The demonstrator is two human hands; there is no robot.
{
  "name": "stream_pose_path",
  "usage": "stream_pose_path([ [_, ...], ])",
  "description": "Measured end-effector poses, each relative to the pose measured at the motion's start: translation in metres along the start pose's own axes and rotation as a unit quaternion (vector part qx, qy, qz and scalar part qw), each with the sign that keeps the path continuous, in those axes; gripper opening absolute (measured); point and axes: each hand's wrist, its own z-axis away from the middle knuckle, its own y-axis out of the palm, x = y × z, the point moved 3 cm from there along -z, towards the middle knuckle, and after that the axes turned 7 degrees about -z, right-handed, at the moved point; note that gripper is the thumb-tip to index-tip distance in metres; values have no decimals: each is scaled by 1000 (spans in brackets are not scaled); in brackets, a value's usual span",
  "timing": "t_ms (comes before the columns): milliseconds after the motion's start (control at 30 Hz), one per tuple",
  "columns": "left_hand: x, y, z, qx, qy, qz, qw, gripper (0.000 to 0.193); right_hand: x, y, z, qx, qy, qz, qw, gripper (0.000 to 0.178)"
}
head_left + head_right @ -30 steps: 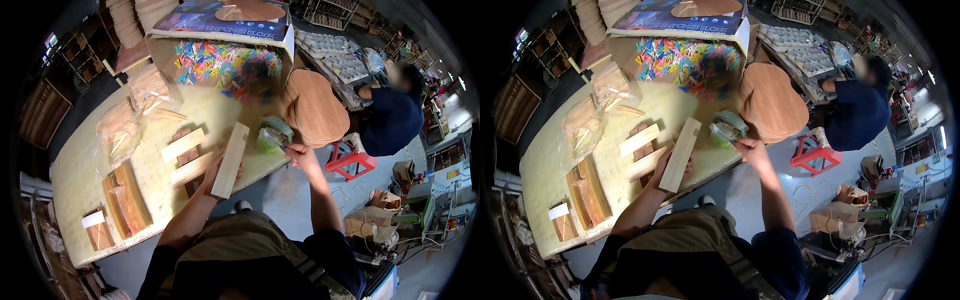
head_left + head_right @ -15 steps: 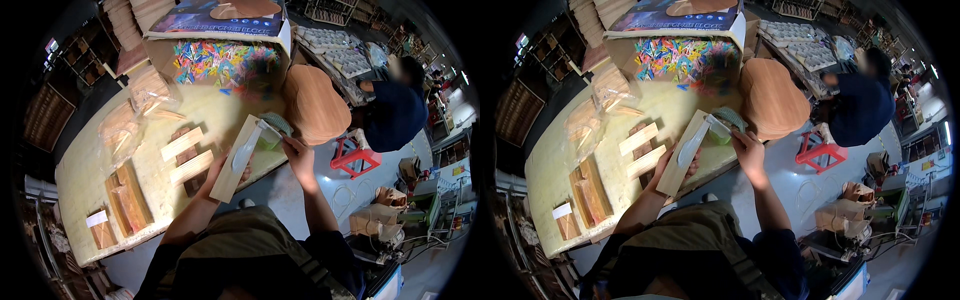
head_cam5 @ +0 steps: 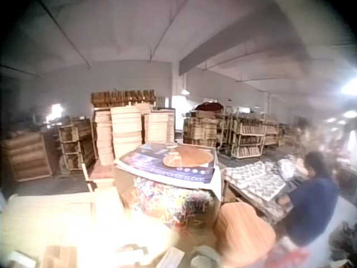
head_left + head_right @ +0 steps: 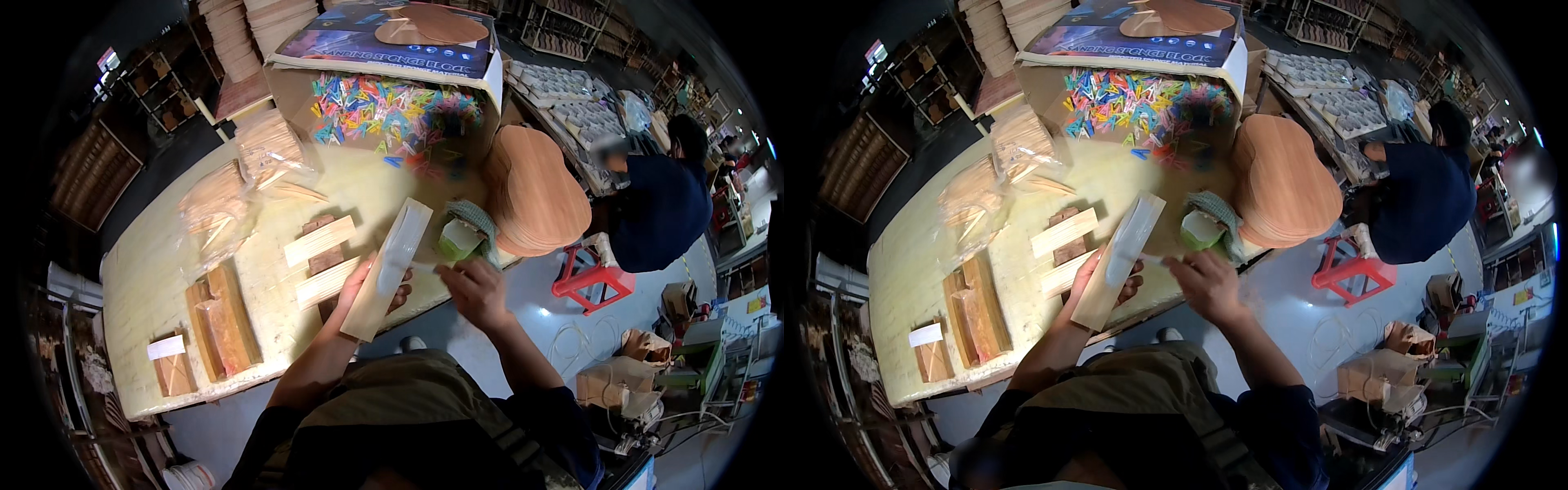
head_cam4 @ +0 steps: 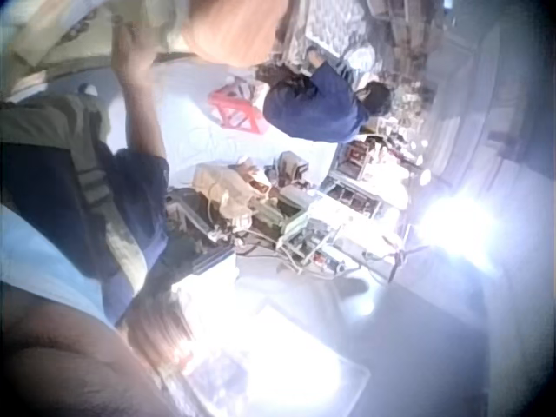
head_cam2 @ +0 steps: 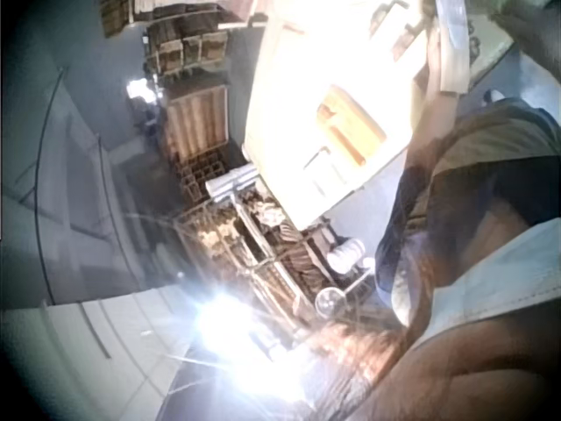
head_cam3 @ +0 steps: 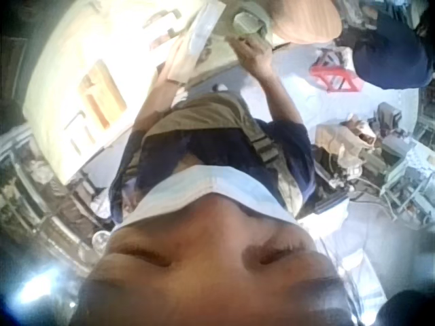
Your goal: The person assembles craft kits by applying white adhesive tape to small rectangular wooden blocks and placing them on the table. They then pick up circular wooden pieces, attach colorful plastic sticks to them, and place the finished items on the table.
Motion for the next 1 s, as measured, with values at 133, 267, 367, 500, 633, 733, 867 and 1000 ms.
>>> stream_pose_path([
  [133, 2, -7, 6, 16, -18, -8, 1000, 52, -28, 8, -10, -52, 134, -127, 982, 15],
  [267, -3, -1, 15, 28, 1, -43, 999, 50, -36, 8, -21, -77, 184, -148, 969, 16],
  [367, -7, -4, 15, 12, 3, -41, 999, 49, 0, 2, -12, 62, 209, -249, 944, 16],
  [500, -4, -3, 19, -4, -17, -58, 998, 49, -48, 15, -7, -77, 266, -178, 944, 17],
  [633, -8, 0, 24, -6, 5, -23, 1000, 51, -29, 5, -6, -7, 212, -206, 955, 17],
  [733, -12, -6, 19, 16, 1, -10, 1000, 49, 0, 3, -6, 67, 198, -247, 946, 17],
  [867, -8, -10, 25, 0, -17, -15, 1000, 47, -62, 11, 6, -72, 334, -192, 920, 19],
  [1000, -11, -5, 23, -21, 31, -14, 999, 54, -13, 5, 2, 31, 225, -269, 936, 21],
])
